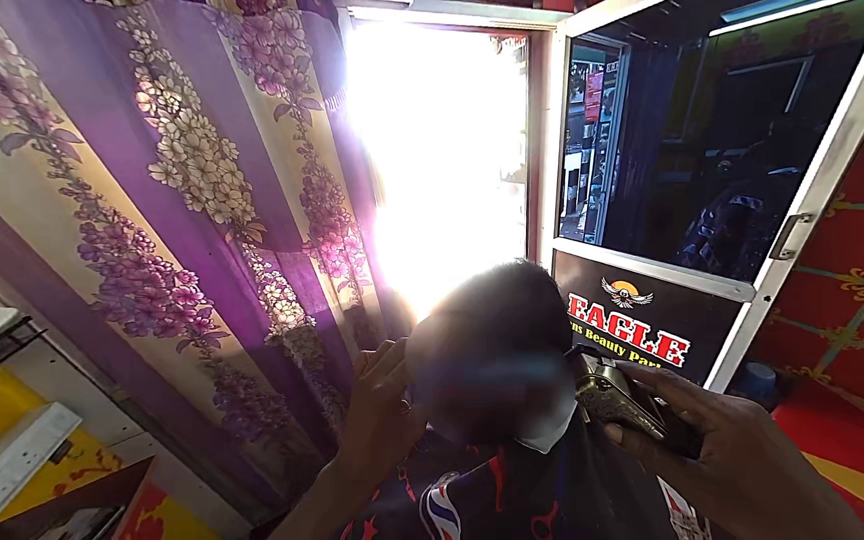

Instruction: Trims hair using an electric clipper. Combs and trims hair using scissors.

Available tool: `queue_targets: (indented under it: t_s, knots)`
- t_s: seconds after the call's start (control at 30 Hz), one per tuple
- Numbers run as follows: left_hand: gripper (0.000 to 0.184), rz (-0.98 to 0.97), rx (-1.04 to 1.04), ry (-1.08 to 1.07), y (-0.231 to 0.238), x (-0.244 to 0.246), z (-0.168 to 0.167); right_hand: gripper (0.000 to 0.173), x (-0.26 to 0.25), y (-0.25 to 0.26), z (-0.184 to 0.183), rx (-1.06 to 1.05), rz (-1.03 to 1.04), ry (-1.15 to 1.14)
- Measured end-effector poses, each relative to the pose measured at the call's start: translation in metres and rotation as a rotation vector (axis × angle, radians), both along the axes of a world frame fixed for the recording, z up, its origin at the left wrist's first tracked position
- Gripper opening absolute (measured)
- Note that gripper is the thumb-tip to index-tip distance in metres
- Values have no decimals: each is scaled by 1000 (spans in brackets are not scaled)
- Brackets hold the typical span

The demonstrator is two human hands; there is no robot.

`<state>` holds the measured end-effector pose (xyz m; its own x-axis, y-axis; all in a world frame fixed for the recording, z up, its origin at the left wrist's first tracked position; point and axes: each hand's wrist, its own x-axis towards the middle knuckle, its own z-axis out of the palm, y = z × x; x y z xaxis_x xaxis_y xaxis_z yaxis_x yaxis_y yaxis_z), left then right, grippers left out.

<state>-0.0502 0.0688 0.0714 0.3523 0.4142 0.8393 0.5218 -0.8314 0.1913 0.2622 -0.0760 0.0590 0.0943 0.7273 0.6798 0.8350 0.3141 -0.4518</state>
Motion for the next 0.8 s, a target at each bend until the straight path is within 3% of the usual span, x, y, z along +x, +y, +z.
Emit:
queue_targets:
  t_s: [0.37, 0.67, 0.8]
  knots:
    - [18, 27, 295, -95, 12, 8, -11, 65, -20, 18, -6, -112, -20, 39]
    - [16, 25, 349, -93, 15, 7, -13, 63, -46, 27, 9, -117, -1, 3]
    - [21, -15, 329, -171, 11, 6, -15, 59, -63, 31, 2, 10, 93, -91]
